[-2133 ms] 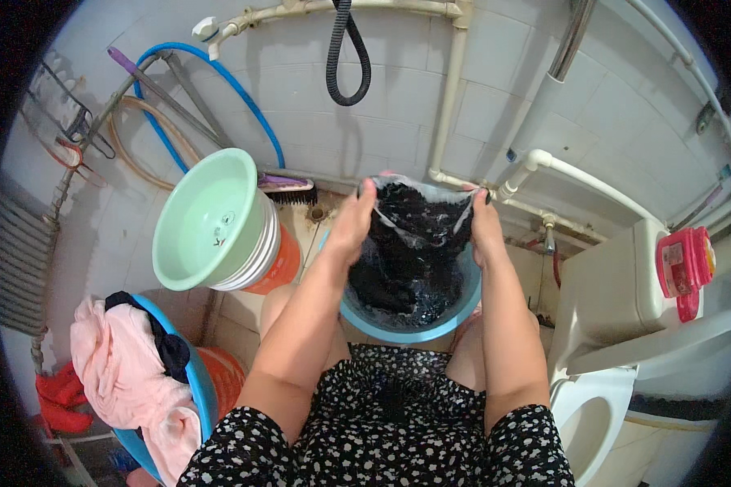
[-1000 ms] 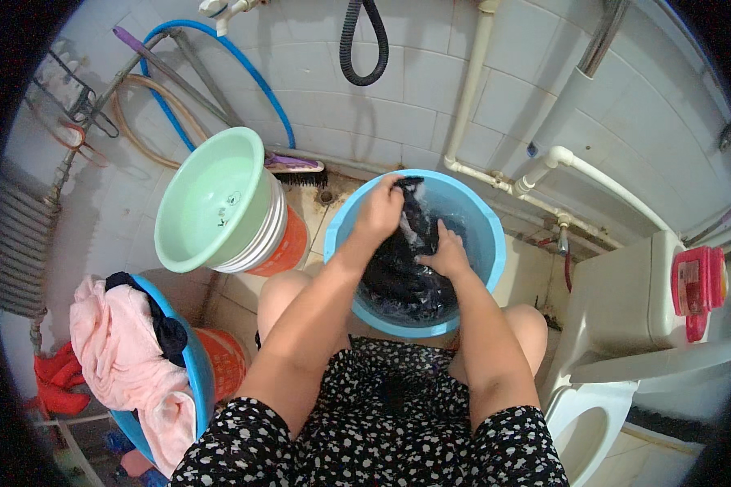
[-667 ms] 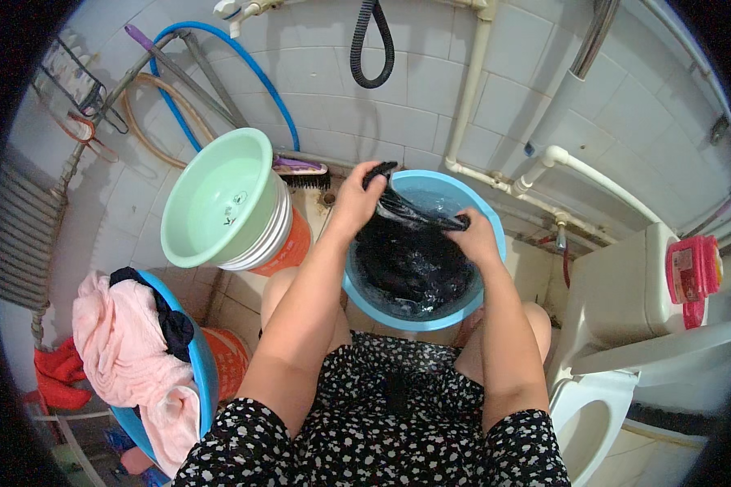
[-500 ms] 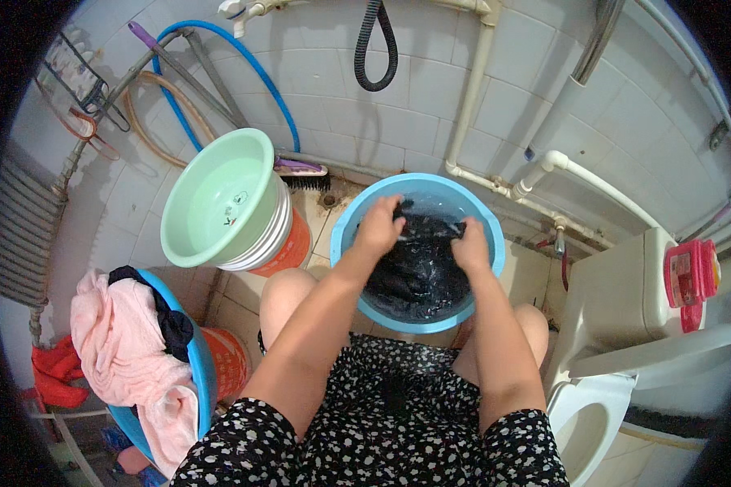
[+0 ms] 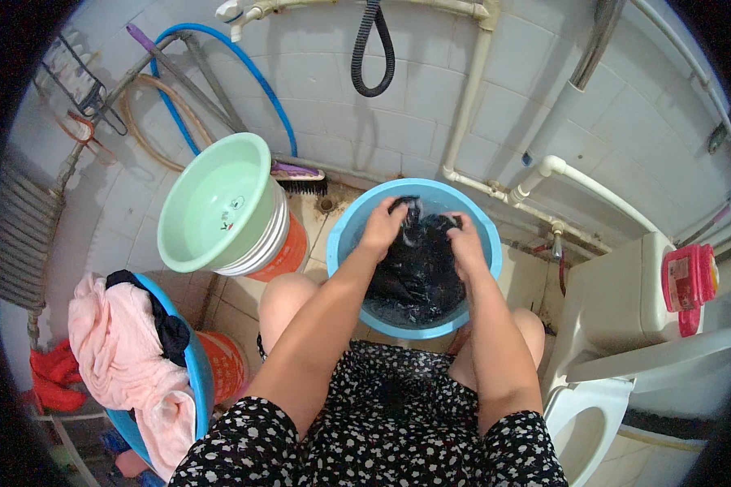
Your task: The person sits on a toilet in a bathroom and hand-washes a dark garment in a blue basin. They pour water from a green basin into the toilet, refill the green basin using a shower hose, and then return to washing the garment. The person applies liquid detergent from a yellow bottle to the garment and continues scrubbing and rinsing it by hand.
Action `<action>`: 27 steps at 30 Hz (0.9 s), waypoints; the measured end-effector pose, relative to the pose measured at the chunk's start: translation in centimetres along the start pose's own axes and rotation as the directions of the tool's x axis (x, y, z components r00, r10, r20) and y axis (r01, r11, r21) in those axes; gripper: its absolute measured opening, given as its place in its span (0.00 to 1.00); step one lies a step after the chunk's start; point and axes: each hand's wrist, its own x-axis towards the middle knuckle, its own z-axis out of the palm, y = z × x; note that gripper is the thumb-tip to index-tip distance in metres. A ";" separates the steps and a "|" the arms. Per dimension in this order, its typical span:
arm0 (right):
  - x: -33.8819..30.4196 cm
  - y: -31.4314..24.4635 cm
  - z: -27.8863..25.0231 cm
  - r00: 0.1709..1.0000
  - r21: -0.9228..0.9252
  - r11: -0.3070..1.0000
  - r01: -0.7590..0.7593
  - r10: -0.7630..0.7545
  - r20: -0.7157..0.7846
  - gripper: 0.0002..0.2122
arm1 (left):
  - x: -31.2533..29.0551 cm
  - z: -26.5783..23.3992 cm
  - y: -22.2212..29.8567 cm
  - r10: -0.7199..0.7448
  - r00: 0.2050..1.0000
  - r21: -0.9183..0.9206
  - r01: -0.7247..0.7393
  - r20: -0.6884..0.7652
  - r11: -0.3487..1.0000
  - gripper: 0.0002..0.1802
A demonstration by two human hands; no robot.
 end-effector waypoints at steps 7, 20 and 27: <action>-7.4 -6.4 6.2 0.748 -0.122 0.768 0.629 -0.555 0.364 0.31 | -2.8 0.2 7.2 -0.119 0.991 -0.800 0.124 0.067 0.587 0.17; -3.3 -4.4 5.0 0.949 0.162 0.959 0.233 -0.189 -0.252 0.24 | -6.5 5.0 7.2 -0.049 0.998 -0.575 0.063 0.039 0.815 0.20; -2.6 -3.0 5.7 0.936 0.057 0.946 0.320 -0.306 -0.174 0.27 | -6.3 4.7 7.7 -0.245 0.969 -0.692 0.202 0.038 0.693 0.18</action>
